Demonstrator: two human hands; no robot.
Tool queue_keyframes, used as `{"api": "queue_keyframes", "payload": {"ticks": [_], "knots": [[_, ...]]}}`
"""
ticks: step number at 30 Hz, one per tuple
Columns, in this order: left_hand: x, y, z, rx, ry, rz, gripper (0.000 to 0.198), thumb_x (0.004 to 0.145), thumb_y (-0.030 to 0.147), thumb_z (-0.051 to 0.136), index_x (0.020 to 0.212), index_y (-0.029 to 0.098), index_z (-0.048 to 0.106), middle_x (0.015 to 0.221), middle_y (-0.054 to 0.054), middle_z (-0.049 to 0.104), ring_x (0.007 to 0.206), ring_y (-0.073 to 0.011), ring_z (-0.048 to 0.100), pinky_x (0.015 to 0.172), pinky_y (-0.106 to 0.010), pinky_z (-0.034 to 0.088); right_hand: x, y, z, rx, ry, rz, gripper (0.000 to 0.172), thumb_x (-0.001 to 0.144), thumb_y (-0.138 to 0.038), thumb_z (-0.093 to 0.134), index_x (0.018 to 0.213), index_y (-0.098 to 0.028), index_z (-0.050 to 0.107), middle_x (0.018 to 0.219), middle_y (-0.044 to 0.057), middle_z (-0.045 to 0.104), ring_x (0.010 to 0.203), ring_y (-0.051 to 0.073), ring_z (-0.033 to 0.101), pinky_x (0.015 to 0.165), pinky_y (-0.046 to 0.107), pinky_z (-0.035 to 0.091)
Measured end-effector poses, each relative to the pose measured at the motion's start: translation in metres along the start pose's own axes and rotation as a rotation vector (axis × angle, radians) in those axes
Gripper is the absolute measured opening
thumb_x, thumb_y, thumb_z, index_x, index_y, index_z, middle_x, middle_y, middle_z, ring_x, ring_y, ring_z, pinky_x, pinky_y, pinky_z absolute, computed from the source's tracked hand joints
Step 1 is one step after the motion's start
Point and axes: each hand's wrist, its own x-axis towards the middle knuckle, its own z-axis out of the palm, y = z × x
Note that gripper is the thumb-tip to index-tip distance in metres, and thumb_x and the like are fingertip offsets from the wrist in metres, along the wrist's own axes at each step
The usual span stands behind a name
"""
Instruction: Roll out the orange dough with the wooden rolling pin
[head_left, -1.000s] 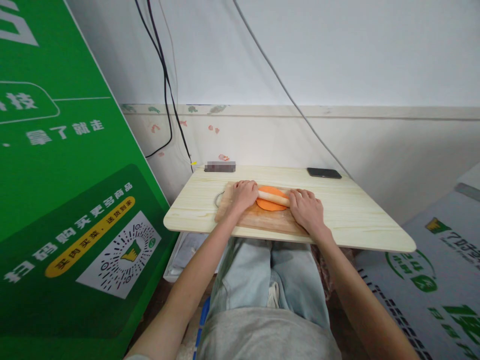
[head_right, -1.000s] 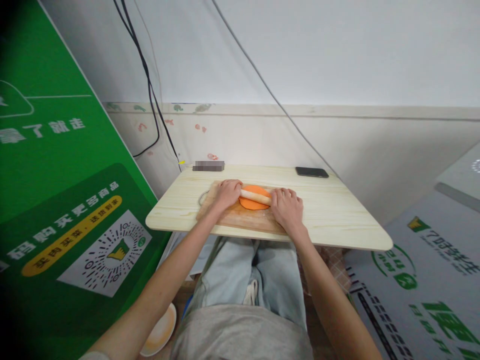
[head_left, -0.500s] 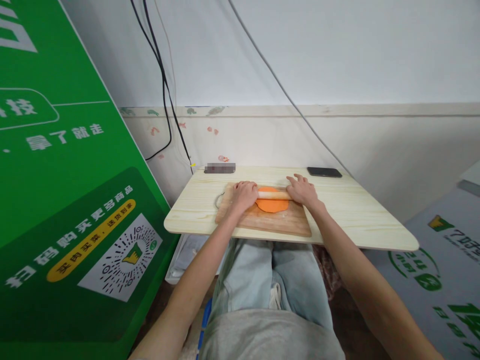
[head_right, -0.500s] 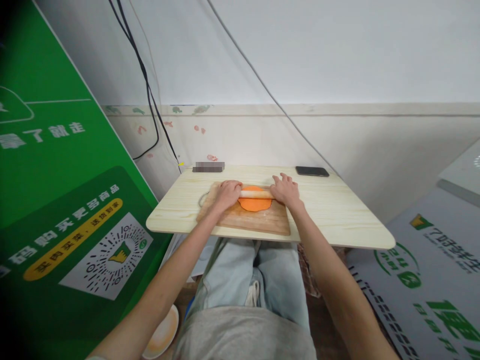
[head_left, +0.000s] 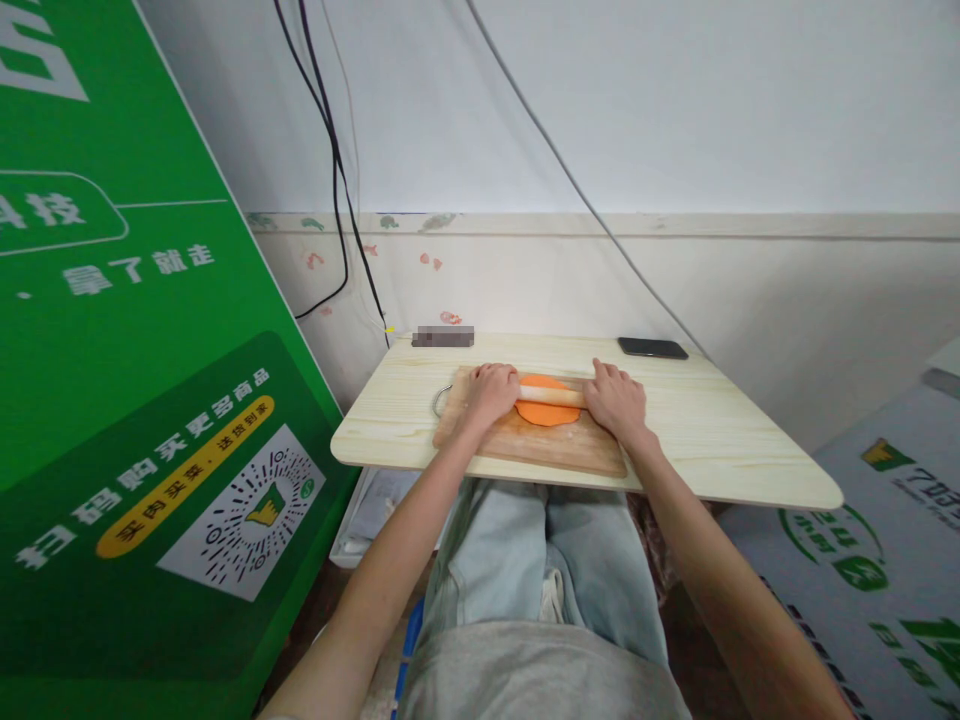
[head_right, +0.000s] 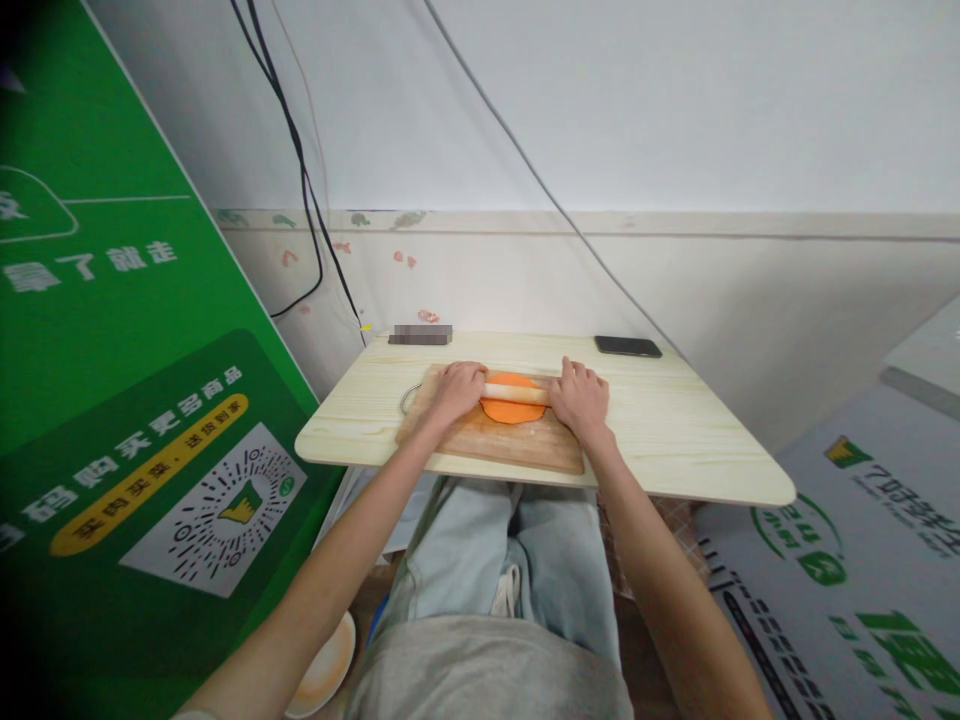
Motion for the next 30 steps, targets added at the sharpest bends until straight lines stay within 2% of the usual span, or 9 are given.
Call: {"api": "queue_keyframes", "payload": {"ticks": [3,6,11,16,18,22,25,27,30], "knots": [[0.0,0.0,-0.001,0.01,-0.014,-0.001,0.044,0.106,0.016,0.045,0.124,0.021,0.086,0.141,-0.011,0.081,0.137,-0.0259,0.07,0.122,-0.039,0.046,0.03,-0.002,-0.005,0.017,-0.095,-0.019,0.07,0.109,-0.028,0.035,0.176,-0.01,0.041,0.172,0.022,0.057,0.15,0.035,0.059,0.12,0.048,0.049],[-0.001,0.0,-0.003,0.012,-0.021,-0.005,0.044,0.106,0.015,0.046,0.126,0.021,0.085,0.143,-0.011,0.08,0.138,-0.0253,0.069,0.123,-0.038,0.045,0.036,-0.002,-0.006,0.001,-0.148,-0.056,0.069,0.11,-0.027,0.035,0.177,-0.011,0.039,0.173,0.02,0.056,0.152,0.034,0.057,0.122,0.047,0.049],[-0.002,0.003,-0.005,0.015,-0.023,-0.021,0.043,0.109,0.017,0.044,0.126,0.021,0.082,0.141,-0.011,0.081,0.138,-0.0255,0.07,0.121,-0.038,0.046,-0.009,0.002,-0.002,-0.018,-0.056,-0.062,0.061,0.115,-0.028,0.028,0.168,-0.012,0.053,0.164,0.021,0.065,0.145,0.032,0.064,0.114,0.043,0.054],[-0.001,0.003,-0.003,0.0,-0.009,-0.03,0.042,0.11,0.018,0.043,0.13,0.021,0.08,0.143,-0.012,0.08,0.138,-0.0255,0.069,0.121,-0.038,0.046,-0.047,0.003,0.004,0.012,0.058,-0.06,0.058,0.117,-0.028,0.022,0.15,-0.014,0.067,0.165,0.021,0.064,0.148,0.031,0.062,0.123,0.048,0.047],[-0.001,0.002,-0.003,-0.002,-0.015,-0.027,0.041,0.11,0.018,0.043,0.128,0.021,0.08,0.143,-0.012,0.08,0.138,-0.0252,0.069,0.122,-0.038,0.045,-0.041,0.002,0.003,0.005,0.044,-0.039,0.056,0.115,-0.028,0.025,0.149,-0.016,0.068,0.168,0.02,0.062,0.15,0.031,0.062,0.125,0.051,0.045],[0.0,0.002,-0.004,-0.004,-0.021,-0.032,0.042,0.108,0.016,0.044,0.127,0.021,0.081,0.142,-0.011,0.08,0.138,-0.0251,0.069,0.122,-0.038,0.045,0.0,0.002,-0.005,-0.02,-0.091,-0.027,0.056,0.112,-0.027,0.032,0.149,-0.018,0.072,0.175,0.018,0.055,0.146,0.032,0.066,0.119,0.047,0.051],[-0.001,0.003,-0.006,-0.004,-0.025,-0.046,0.042,0.105,0.015,0.045,0.126,0.021,0.081,0.142,-0.012,0.08,0.138,-0.0254,0.07,0.119,-0.037,0.047,0.022,0.0,-0.011,0.0,-0.185,-0.034,0.055,0.11,-0.026,0.035,0.151,-0.021,0.072,0.172,0.015,0.059,0.143,0.031,0.068,0.113,0.043,0.055],[-0.002,0.004,-0.006,-0.006,-0.022,-0.048,0.042,0.105,0.015,0.045,0.126,0.02,0.081,0.141,-0.012,0.081,0.137,-0.0257,0.07,0.118,-0.038,0.047,0.02,-0.001,-0.013,0.008,-0.19,-0.031,0.055,0.111,-0.026,0.035,0.152,-0.022,0.072,0.169,0.015,0.061,0.142,0.031,0.069,0.112,0.043,0.056],[-0.002,0.004,-0.006,-0.008,-0.018,-0.046,0.041,0.107,0.016,0.044,0.125,0.021,0.081,0.139,-0.012,0.081,0.135,-0.0264,0.071,0.117,-0.039,0.048,-0.002,-0.002,-0.013,0.008,-0.123,-0.017,0.054,0.113,-0.025,0.033,0.15,-0.021,0.072,0.17,0.015,0.06,0.143,0.031,0.068,0.113,0.042,0.055]]}}
